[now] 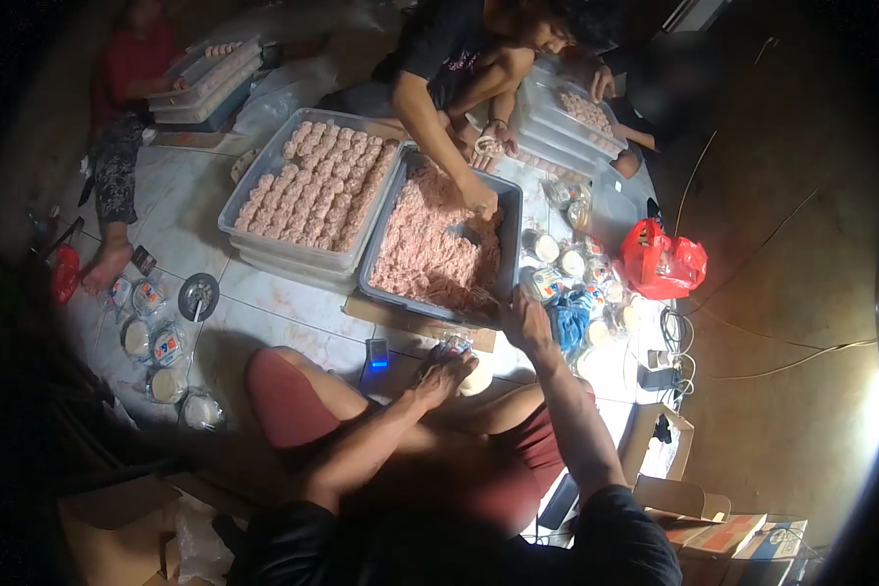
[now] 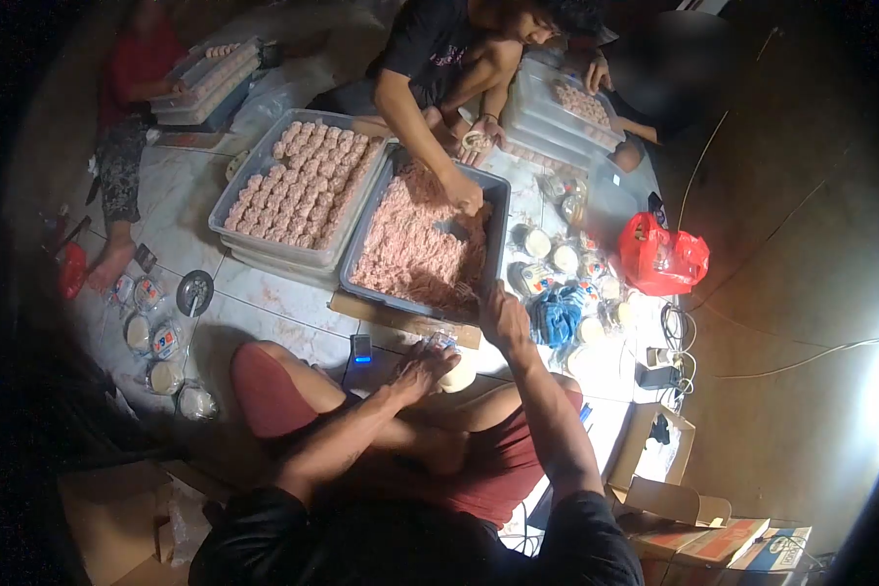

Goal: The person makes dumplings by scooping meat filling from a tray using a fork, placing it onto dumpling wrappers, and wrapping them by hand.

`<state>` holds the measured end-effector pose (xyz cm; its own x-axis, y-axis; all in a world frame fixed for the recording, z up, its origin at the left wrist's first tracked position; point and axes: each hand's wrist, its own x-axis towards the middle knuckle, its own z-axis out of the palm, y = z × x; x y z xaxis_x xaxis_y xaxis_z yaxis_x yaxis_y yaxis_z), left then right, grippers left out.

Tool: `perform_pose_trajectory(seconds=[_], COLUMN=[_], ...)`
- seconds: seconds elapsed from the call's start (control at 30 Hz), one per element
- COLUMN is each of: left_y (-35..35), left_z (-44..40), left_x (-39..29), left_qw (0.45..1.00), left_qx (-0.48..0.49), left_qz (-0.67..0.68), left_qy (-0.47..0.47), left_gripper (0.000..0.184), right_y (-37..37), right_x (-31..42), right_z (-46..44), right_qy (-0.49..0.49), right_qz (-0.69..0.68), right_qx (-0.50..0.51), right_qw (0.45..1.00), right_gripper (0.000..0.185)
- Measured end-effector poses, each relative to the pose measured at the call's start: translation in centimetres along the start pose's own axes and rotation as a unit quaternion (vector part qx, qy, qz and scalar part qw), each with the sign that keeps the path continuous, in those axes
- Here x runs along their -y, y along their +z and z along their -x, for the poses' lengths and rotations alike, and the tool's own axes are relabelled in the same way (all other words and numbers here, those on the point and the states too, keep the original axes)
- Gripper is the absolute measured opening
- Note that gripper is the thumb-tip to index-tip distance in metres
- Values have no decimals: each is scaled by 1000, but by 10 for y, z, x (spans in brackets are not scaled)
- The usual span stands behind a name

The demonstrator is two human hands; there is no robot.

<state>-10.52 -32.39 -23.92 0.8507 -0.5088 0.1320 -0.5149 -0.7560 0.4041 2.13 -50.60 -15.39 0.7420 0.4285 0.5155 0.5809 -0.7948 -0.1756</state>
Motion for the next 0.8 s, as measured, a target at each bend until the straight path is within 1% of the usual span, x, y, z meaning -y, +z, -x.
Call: perform_pose_trajectory(seconds=[0.03,0.07,0.1,0.13,0.17,0.2,0.23,0.27,0.3,0.33,0.37,0.4,0.43,0.47,0.5,0.53,0.57,0.6,0.67,0.7,0.77,0.8], left_y=[3,2,3,4,2,1,0,-3,-17,-30,-50,-59,-14,-20,-27,-33,-32,-26,-55,-58,-62,-57], left_z=[1,0,-4,-10,-14,-11,-5,0,4,5,5,5,2,0,-3,-4,-1,-8,-4,-5,-5,-6], left_x=[6,10,9,7,8,11,14,17,14,9,0,-5,12,16,23,25,18,18,8,9,9,7], left_qw=[1000,998,998,996,984,985,989,984,975,974,958,922,896,895,914,925,946,945,948,948,948,948], left_qx=[-13,-28,-30,60,149,146,58,-30,-72,-75,-80,-82,-143,-145,-72,2,-109,-41,-33,-35,-72,-73], left_qz=[19,37,37,68,97,96,131,165,195,200,272,339,388,390,379,367,304,322,313,315,309,311], left_qy=[16,33,36,16,-4,-4,26,55,72,70,-50,-169,-161,-161,-128,-95,-8,-38,-36,-37,9,8], left_gripper=[60,55,55,53,51,51,48,45,35,35,32,30,36,36,40,43,47,41,29,29,38,38], right_y=[-6,-13,-17,-13,-10,-6,-2,-6,-13,-18,-20,-24,-13,-13,-14,-16,-17,-13,7,17,33,33], right_x=[3,8,12,4,1,0,-5,-5,-8,-10,-10,-6,-15,-9,-5,0,5,6,-3,-6,-11,-2], right_z=[-17,-35,-48,-48,-51,-54,-64,-67,-68,-67,-69,-73,-71,-77,-83,-87,-93,-98,-105,-110,-119,-130], right_qy=[46,91,126,125,10,-104,-40,-43,-86,-129,-122,-115,-150,-183,-185,-136,-86,-88,-89,-91,-98,-99], right_qz=[10,21,40,42,134,222,211,213,234,253,234,214,178,139,140,133,126,128,209,210,212,213], right_qx=[129,254,322,319,312,300,378,379,317,255,233,211,133,51,51,130,208,210,235,236,162,164], right_qw=[990,963,938,939,941,922,901,900,915,924,936,947,963,972,971,973,966,965,945,944,959,958], right_gripper=[25,28,31,31,35,40,41,41,43,45,43,40,37,34,34,31,28,28,27,27,26,26])
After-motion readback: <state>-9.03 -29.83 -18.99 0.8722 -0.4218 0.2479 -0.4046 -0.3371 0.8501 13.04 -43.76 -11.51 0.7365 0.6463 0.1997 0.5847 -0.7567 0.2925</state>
